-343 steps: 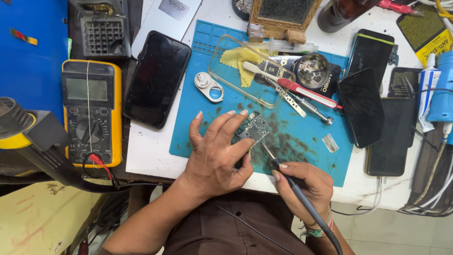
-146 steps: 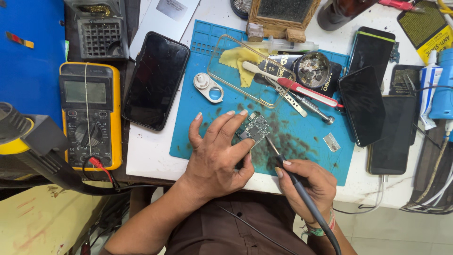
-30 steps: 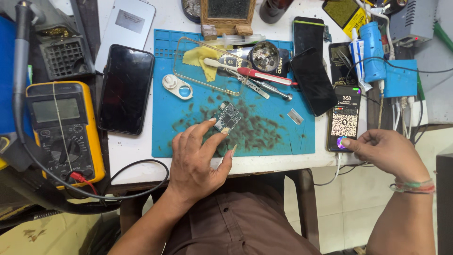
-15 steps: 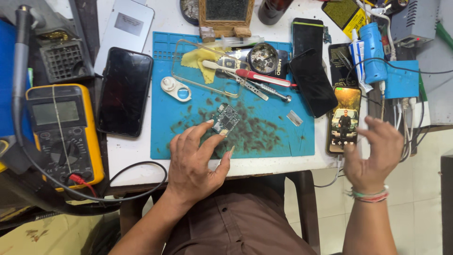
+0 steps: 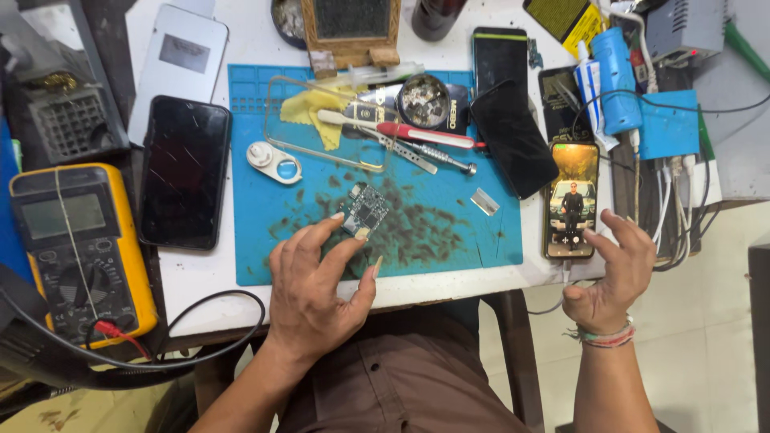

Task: The person uses a soldering iron to apply heat to components on a green circuit board while holding it in place. The person then picks up a tool to scrape or clean a small area of the board and subsequently uses the soldering iron again on the same component.

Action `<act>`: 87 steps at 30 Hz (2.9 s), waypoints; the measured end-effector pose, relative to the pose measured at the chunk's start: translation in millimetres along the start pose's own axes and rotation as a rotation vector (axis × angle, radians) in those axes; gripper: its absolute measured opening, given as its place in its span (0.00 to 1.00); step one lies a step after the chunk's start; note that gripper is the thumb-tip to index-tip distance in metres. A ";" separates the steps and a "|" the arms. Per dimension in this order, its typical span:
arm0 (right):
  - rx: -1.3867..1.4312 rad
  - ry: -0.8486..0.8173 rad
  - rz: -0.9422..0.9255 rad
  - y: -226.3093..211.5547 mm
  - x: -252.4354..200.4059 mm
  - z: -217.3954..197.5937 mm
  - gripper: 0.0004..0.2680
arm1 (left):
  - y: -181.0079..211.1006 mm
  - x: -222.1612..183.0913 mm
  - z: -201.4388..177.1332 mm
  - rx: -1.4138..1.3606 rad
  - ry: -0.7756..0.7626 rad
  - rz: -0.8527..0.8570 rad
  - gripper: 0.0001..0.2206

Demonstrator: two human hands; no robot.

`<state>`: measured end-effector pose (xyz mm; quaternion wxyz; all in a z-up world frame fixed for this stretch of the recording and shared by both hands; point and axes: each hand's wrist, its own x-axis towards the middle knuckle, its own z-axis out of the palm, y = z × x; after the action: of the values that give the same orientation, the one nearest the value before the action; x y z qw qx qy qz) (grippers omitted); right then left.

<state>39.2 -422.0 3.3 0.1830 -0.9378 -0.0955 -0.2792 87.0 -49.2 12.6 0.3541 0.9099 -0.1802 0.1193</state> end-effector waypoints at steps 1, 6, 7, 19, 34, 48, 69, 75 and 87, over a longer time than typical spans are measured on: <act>0.003 0.000 -0.010 -0.5 1.4 0.6 0.28 | 0.1 0.3 0.1 -0.002 0.001 -0.001 0.18; 0.017 -0.017 0.011 -2.7 7.0 4.6 0.25 | -2.3 -1.2 1.7 0.058 0.014 -0.018 0.23; 0.012 -0.020 0.023 -2.6 8.6 6.1 0.23 | -2.8 -1.2 2.4 0.072 0.014 -0.037 0.25; -0.154 -0.154 0.041 -5.9 58.1 12.0 0.25 | -4.6 -0.3 6.0 0.131 0.027 -0.037 0.30; 0.021 -0.128 0.074 12.5 59.8 10.2 0.25 | -4.3 -0.1 3.9 0.122 0.027 -0.028 0.30; 0.038 -0.198 0.045 15.9 51.6 3.8 0.38 | -4.7 0.7 7.2 0.149 -0.008 -0.020 0.31; 0.108 -0.093 -0.003 12.6 33.6 8.0 0.34 | -3.9 2.4 6.2 0.152 -0.027 -0.001 0.31; 0.219 0.065 0.032 10.5 32.5 12.6 0.33 | -4.6 1.9 6.2 0.149 -0.026 0.004 0.31; 0.286 0.178 0.103 36.9 4.6 20.2 0.33 | -5.8 -0.7 5.1 0.139 -0.032 0.003 0.31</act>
<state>63.4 -447.3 -20.5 0.3364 -0.8774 -0.0694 -0.3349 89.2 -48.5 5.2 0.2870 0.9338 -0.1787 0.1176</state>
